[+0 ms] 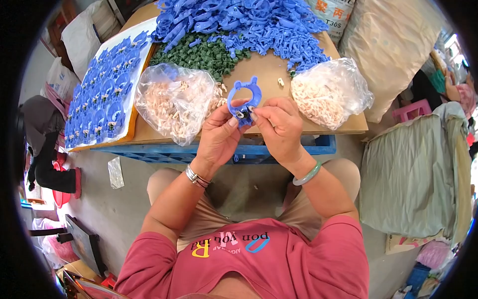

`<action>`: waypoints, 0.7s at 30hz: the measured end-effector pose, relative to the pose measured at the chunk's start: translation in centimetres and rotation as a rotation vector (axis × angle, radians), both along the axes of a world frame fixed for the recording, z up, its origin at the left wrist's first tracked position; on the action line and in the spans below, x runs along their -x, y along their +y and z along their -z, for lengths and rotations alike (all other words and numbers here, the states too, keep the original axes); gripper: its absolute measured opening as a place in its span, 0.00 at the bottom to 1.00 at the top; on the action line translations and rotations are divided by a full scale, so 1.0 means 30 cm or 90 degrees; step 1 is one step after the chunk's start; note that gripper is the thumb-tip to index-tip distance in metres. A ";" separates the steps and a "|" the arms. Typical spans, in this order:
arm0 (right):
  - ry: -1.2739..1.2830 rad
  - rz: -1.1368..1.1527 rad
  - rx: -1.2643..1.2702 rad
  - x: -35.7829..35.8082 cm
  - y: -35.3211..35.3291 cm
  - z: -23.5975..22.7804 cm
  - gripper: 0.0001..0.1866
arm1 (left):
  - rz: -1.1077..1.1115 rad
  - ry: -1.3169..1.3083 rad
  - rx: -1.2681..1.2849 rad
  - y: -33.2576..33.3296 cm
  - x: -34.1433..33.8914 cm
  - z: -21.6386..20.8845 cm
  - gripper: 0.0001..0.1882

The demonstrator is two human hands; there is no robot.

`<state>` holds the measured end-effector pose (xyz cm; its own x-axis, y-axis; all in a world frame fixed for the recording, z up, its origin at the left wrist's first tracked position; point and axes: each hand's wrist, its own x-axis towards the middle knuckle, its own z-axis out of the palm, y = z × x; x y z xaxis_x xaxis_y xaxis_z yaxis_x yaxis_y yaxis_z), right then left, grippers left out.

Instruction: Assembling small plastic bear-shaped toy frames by adding various colorful components and accents.

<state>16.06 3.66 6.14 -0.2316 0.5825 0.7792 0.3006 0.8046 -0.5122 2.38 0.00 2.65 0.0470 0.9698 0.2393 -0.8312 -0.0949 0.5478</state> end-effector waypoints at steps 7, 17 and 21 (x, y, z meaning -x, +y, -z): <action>-0.010 -0.009 0.031 0.005 -0.008 0.003 0.06 | -0.007 -0.005 0.008 -0.004 0.001 0.000 0.18; 0.007 -0.017 0.191 0.016 -0.024 -0.026 0.05 | -0.023 0.015 -0.014 -0.001 0.009 0.013 0.17; -0.035 0.019 0.101 0.011 -0.013 -0.030 0.04 | -0.038 0.016 0.004 -0.005 0.001 -0.003 0.19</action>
<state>15.72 3.27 7.03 -0.2522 0.7044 0.6635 0.3551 0.7052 -0.6136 2.34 -0.14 2.73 -0.0055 0.9724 0.2332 -0.8098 -0.1412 0.5695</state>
